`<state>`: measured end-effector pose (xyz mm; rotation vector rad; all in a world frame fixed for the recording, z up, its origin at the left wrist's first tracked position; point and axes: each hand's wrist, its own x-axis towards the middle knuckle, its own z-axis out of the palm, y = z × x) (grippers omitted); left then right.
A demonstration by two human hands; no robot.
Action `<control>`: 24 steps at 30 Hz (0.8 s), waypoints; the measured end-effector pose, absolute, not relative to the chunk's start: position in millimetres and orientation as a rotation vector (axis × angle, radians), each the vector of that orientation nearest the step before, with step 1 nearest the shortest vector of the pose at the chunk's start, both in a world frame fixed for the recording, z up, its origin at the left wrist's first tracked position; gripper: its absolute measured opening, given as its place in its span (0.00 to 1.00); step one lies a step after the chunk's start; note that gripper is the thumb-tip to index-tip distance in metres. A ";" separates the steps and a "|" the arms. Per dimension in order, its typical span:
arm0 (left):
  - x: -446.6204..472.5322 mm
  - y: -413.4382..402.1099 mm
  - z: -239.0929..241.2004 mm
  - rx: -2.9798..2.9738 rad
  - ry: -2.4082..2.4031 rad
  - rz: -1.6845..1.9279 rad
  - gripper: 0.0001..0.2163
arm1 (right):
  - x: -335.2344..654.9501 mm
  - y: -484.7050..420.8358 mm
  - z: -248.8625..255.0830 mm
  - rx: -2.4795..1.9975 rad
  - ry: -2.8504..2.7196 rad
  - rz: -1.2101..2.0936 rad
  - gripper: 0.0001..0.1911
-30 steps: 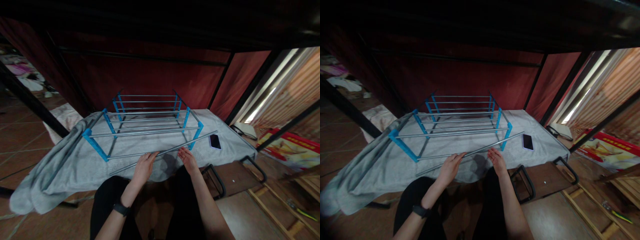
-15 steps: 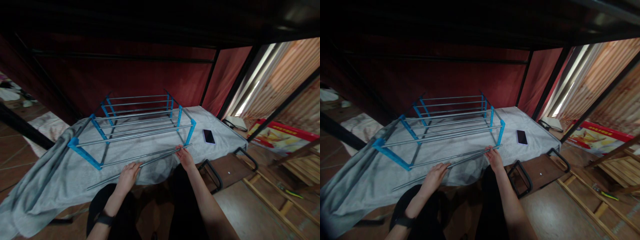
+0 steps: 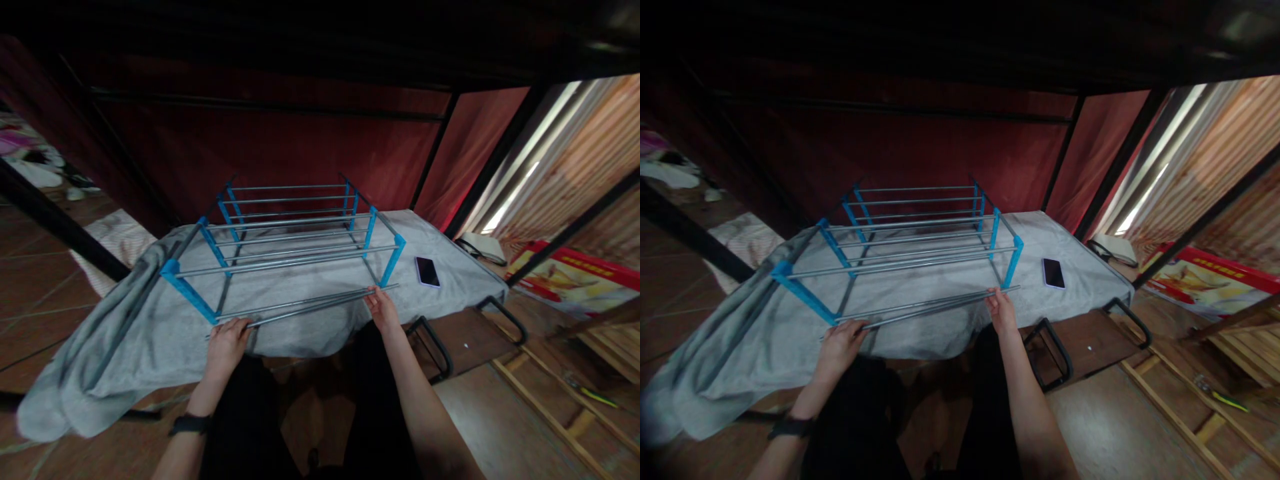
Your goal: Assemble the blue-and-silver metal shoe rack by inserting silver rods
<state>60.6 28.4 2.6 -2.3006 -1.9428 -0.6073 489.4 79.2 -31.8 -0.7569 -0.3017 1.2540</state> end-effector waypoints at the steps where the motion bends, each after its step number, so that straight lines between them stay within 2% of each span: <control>1: 59.3 26.8 3.7 -2.267 -1.966 -0.623 0.12 | 489.6 80.3 -32.5 -0.772 -0.292 1.246 0.10; 8: 63.8 18.2 -0.3 -1.903 -2.231 -0.679 0.10 | 491.3 84.1 -33.1 -0.825 -0.252 1.254 0.10; 24: 70.8 10.7 1.6 -2.142 -2.146 -0.618 0.12 | 493.0 77.1 -26.1 -0.879 -0.342 1.254 0.06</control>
